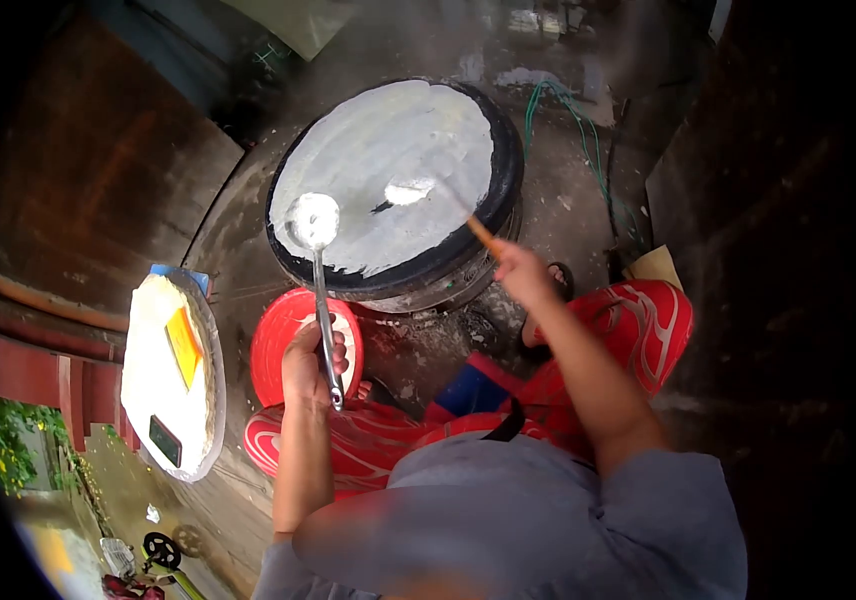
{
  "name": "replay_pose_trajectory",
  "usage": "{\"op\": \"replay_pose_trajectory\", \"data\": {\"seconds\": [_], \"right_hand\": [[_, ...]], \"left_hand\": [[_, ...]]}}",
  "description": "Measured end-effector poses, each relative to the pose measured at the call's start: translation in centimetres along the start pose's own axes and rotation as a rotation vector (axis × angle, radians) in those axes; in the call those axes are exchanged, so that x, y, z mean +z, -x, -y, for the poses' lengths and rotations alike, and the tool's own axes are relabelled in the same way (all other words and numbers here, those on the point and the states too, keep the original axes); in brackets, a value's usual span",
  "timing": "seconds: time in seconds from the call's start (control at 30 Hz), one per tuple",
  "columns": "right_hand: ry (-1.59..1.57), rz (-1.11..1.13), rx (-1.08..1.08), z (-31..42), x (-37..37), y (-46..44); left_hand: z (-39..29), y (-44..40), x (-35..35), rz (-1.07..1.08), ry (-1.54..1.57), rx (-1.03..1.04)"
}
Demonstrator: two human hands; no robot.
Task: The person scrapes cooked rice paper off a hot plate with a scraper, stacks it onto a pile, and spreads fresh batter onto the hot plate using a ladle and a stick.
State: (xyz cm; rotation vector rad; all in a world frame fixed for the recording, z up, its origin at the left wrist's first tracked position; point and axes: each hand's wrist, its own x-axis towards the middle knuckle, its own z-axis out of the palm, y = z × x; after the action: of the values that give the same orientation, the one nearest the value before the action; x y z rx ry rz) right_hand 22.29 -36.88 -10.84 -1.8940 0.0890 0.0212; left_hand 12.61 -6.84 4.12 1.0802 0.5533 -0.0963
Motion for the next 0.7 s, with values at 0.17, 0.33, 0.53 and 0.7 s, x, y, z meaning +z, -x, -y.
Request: {"op": "replay_pose_trajectory", "data": {"seconds": [0.17, 0.33, 0.53, 0.7], "right_hand": [[-0.032, 0.177, 0.144, 6.0, 1.8, 1.9], [0.042, -0.035, -0.04, 0.3, 5.8, 2.6], [-0.067, 0.148, 0.074, 4.6, 7.5, 3.3], [-0.01, 0.016, 0.012, 2.8, 9.8, 3.5]], "left_hand": [[0.9, -1.5, 1.0, -0.04, -0.094, -0.015], [2.3, -2.6, 1.3, -0.002, -0.121, 0.003], [3.5, -4.1, 2.0, -0.033, -0.25, 0.015], [5.0, -5.4, 2.0, -0.059, -0.261, 0.038]]}}
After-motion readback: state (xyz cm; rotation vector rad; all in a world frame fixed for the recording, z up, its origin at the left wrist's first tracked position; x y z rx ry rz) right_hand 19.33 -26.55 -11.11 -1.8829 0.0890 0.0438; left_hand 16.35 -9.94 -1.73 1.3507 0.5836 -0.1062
